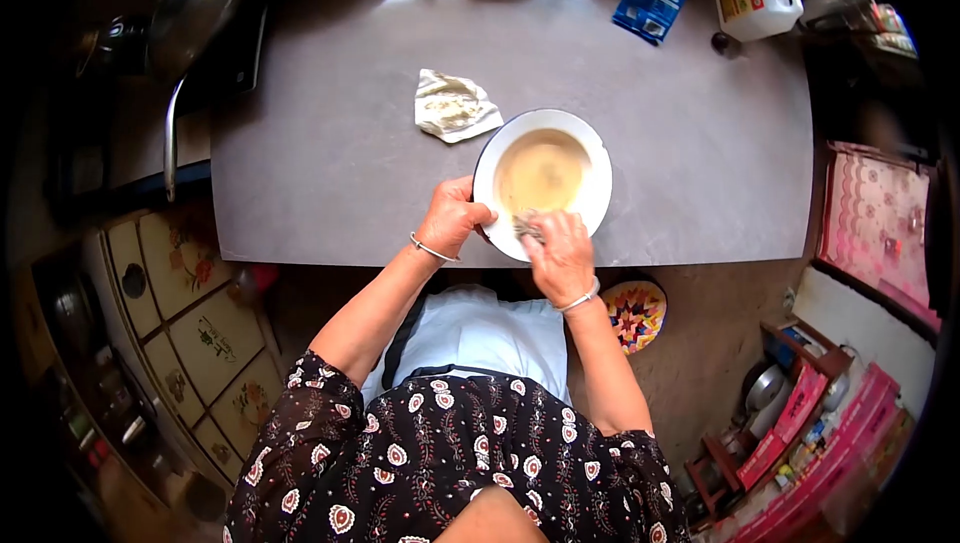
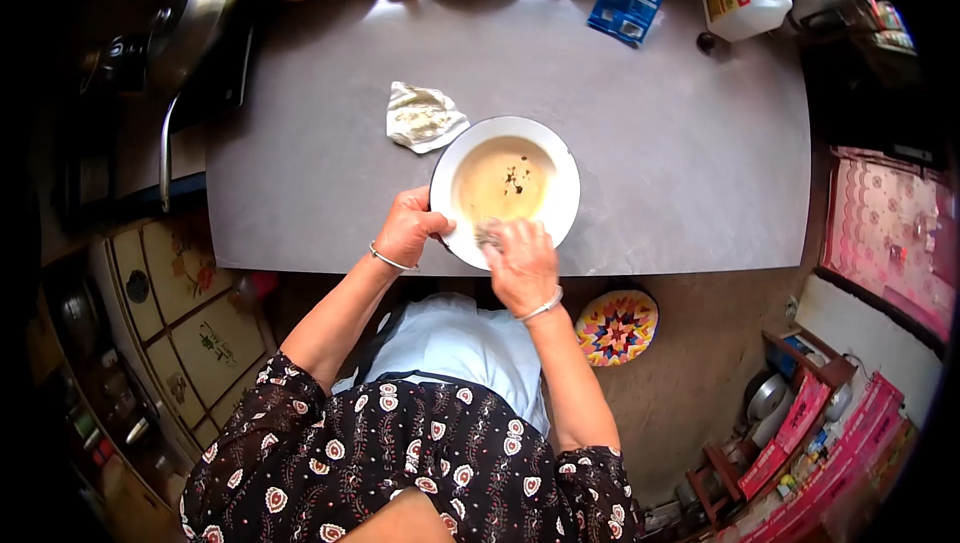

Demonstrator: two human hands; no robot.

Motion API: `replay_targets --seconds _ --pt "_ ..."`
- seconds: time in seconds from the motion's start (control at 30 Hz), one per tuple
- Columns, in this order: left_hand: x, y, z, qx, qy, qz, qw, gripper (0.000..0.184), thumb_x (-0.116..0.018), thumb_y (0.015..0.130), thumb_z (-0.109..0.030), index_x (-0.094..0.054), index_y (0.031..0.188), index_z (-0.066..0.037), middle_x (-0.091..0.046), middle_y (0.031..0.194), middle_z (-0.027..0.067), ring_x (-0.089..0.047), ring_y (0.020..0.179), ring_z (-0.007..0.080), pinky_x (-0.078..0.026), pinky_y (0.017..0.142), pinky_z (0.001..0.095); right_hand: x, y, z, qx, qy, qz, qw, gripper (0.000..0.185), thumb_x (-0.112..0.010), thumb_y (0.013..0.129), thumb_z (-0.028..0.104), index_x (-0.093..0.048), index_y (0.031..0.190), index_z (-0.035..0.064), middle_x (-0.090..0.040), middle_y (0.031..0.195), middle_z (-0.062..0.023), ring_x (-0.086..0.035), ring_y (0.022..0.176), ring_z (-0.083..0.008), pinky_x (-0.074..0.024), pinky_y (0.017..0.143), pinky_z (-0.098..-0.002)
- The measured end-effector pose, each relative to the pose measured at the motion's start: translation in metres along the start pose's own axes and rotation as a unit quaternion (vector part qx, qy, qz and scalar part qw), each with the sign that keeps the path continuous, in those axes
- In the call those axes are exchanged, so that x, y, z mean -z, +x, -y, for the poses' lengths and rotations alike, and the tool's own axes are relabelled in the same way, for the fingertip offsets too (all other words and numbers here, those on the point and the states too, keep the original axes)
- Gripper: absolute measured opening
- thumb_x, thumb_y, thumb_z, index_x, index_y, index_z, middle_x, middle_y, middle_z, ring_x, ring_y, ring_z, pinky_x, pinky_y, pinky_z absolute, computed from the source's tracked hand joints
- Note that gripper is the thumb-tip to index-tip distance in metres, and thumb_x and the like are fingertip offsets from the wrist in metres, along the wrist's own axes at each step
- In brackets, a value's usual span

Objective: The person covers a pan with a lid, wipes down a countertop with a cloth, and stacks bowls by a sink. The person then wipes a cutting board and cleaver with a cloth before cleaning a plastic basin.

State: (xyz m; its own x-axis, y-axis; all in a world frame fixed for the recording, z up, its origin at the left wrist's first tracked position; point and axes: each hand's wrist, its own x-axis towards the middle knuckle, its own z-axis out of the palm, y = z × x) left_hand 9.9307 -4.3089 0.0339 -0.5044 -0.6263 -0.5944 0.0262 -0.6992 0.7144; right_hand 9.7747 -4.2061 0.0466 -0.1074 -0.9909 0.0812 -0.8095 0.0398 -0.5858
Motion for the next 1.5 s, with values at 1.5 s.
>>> replay_targets --seconds 1.5 --pt "0.111 0.044 -0.021 -0.093 -0.163 -0.116 0.975 0.002 -0.058 0.080 -0.005 -0.057 0.081 -0.004 -0.059 0.075 0.0026 -0.058 0.066 0.0127 -0.048 0.058 0.0264 0.034 -0.083 -0.058 -0.405 0.604 -0.211 0.652 0.032 -0.055 0.081 0.008 -0.052 0.111 -0.0039 -0.059 0.103 -0.0088 -0.057 0.091 -0.0165 -0.0444 0.083 -0.0282"
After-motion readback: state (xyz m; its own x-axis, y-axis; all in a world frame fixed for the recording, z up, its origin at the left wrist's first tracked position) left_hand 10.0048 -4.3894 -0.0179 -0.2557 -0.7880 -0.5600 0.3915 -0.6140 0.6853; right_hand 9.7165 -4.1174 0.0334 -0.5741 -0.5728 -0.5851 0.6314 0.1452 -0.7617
